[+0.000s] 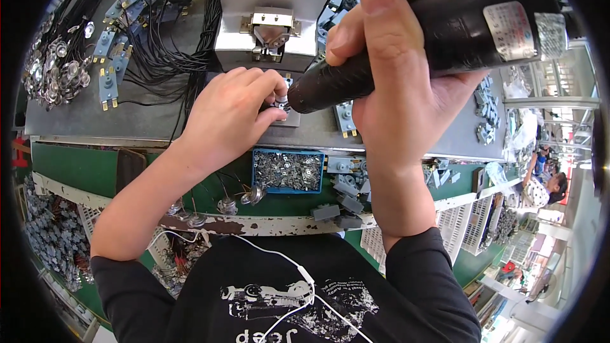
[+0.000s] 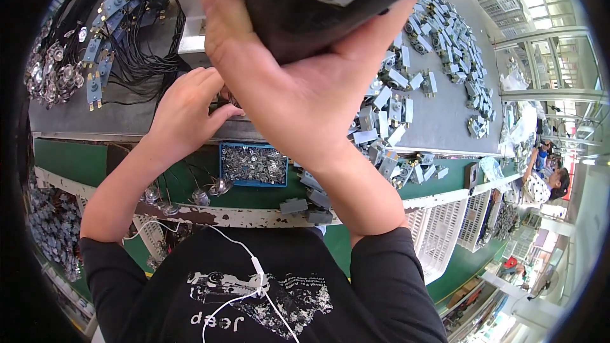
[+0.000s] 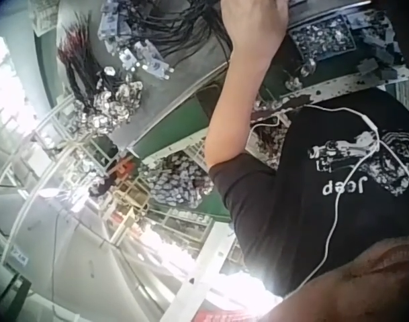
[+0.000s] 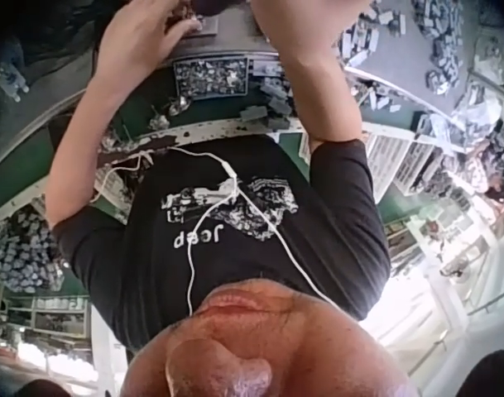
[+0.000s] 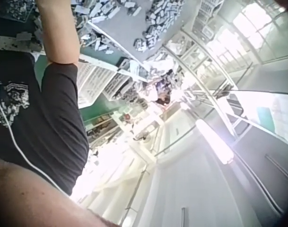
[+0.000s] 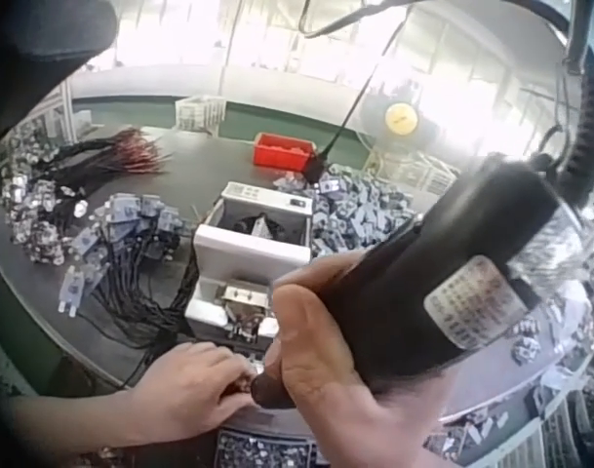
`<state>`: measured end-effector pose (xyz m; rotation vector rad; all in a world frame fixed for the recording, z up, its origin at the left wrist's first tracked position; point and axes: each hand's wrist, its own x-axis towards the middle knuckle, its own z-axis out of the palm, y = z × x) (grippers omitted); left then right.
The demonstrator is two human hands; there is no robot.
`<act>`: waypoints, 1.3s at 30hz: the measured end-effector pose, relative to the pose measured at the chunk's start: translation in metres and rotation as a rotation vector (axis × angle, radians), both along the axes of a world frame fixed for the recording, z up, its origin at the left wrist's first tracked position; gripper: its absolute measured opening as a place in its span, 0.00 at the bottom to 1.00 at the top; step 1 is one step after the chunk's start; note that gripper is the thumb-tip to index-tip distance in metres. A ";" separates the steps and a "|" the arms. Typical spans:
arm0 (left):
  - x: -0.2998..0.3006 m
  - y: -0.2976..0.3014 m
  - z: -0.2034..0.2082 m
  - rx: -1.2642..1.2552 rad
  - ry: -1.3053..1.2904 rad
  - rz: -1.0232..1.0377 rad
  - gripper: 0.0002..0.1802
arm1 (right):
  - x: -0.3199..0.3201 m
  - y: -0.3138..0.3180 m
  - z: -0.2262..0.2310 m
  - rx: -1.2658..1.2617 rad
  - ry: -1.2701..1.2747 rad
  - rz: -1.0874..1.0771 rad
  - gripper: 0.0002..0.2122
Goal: Assembling electronic components using an electric screwdriver at a production line station.
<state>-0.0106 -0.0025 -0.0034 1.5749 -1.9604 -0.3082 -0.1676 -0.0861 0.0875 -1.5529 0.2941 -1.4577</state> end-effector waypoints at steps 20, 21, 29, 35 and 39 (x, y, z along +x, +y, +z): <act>0.002 0.000 0.000 0.046 -0.027 0.007 0.22 | 0.024 -0.006 -0.011 0.020 0.051 0.075 0.07; 0.002 0.000 0.000 0.045 -0.023 0.006 0.22 | 0.022 -0.011 -0.012 0.004 0.098 0.086 0.07; 0.003 0.003 -0.002 0.099 -0.036 -0.022 0.21 | 0.021 -0.008 -0.016 -0.008 0.145 0.075 0.06; 0.004 0.003 -0.007 0.041 -0.039 -0.022 0.23 | 0.018 -0.003 -0.014 -0.009 0.219 0.103 0.05; 0.006 0.000 -0.009 0.138 -0.048 -0.067 0.25 | 0.022 0.006 -0.014 0.174 0.131 0.114 0.05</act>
